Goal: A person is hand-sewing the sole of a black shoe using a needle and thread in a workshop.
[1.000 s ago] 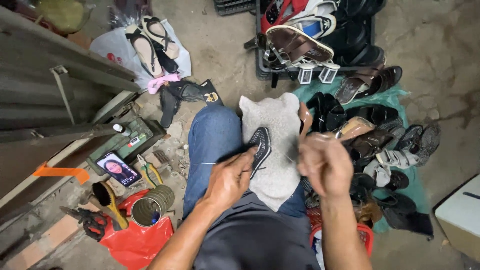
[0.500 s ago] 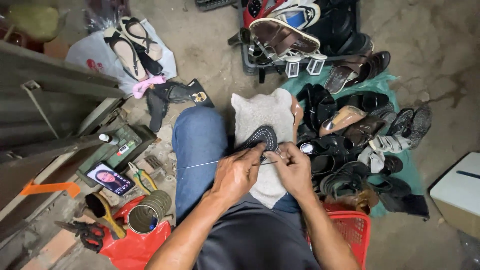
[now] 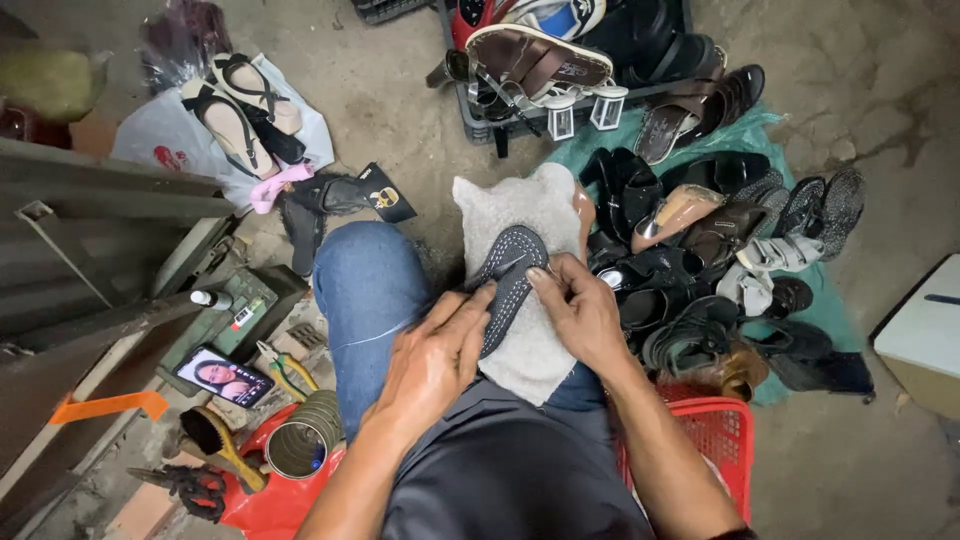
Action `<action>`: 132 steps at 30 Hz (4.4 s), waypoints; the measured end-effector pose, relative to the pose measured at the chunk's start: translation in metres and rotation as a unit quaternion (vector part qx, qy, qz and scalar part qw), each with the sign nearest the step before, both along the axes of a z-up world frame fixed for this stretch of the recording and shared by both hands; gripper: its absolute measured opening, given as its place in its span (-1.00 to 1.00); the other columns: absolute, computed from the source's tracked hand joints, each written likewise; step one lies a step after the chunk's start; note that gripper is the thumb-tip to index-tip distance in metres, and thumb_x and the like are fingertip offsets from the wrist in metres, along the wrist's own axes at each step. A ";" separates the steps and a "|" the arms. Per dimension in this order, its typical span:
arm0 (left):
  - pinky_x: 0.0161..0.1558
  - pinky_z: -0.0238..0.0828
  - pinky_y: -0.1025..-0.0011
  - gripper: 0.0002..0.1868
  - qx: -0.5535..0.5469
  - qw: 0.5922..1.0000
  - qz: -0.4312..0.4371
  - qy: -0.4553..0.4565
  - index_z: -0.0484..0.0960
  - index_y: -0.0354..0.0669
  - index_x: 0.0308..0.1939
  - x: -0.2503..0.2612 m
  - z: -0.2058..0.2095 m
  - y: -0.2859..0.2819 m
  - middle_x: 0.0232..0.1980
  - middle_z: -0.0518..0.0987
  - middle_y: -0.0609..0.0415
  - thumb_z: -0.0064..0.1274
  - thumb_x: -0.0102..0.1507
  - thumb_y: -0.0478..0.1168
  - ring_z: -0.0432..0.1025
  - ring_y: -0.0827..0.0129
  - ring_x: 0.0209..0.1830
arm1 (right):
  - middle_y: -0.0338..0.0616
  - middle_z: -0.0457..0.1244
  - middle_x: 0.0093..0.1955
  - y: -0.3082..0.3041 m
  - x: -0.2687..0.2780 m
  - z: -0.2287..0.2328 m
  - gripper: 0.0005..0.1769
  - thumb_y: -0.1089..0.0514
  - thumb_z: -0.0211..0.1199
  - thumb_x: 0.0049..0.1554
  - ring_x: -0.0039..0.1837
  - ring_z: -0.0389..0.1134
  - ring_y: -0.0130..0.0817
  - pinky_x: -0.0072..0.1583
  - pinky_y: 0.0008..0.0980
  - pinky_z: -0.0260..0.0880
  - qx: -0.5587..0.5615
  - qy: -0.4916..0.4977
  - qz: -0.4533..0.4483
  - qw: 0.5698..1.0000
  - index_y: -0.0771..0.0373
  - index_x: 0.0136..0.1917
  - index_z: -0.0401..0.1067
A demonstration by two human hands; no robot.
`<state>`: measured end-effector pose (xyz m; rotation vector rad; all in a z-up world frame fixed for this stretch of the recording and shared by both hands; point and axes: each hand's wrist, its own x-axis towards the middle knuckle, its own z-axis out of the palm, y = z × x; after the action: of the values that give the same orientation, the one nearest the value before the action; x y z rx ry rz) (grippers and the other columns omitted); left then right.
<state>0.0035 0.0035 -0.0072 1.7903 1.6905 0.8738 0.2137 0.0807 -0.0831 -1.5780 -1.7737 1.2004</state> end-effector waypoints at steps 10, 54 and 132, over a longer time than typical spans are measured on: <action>-0.43 0.55 0.25 -0.70 0.046 0.998 0.019 0.044 0.71 0.16 0.11 0.011 -0.027 0.005 -0.24 0.57 0.19 -0.08 0.40 -0.11 0.58 0.15 -0.36 | -0.04 0.26 -0.44 -0.002 0.002 0.003 -0.72 -0.04 0.32 0.26 -0.36 0.27 -0.11 -0.20 -0.18 0.33 0.026 -0.013 0.014 0.999 0.18 -0.15 0.46; 0.27 0.22 0.07 -0.14 -0.278 0.944 -0.124 0.125 0.22 0.35 0.56 -0.052 -0.013 0.030 0.51 0.27 -0.31 -0.27 0.24 -0.51 0.28 -0.03 0.45 | 0.11 0.29 0.12 0.032 0.019 0.033 -0.76 0.18 0.27 0.43 -0.01 0.28 -0.19 -0.09 -0.26 0.36 0.186 -0.137 0.086 0.969 0.40 -0.03 0.45; -0.46 0.44 0.15 -0.93 -0.105 0.974 0.084 -0.181 0.63 -0.05 -0.22 -0.021 -0.041 -0.012 -0.55 0.58 -0.03 0.17 0.24 -0.22 0.56 0.00 -0.52 | 0.12 0.37 -0.25 -0.006 -0.064 0.044 -0.40 -0.06 0.17 0.24 -0.11 0.46 0.18 -0.08 0.06 0.41 0.072 -0.160 0.176 0.969 0.35 0.42 0.31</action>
<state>-0.0172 -0.0080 -0.0486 1.2743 1.6388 0.9838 0.1502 0.0747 -0.0394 -1.4775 -2.3712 0.9734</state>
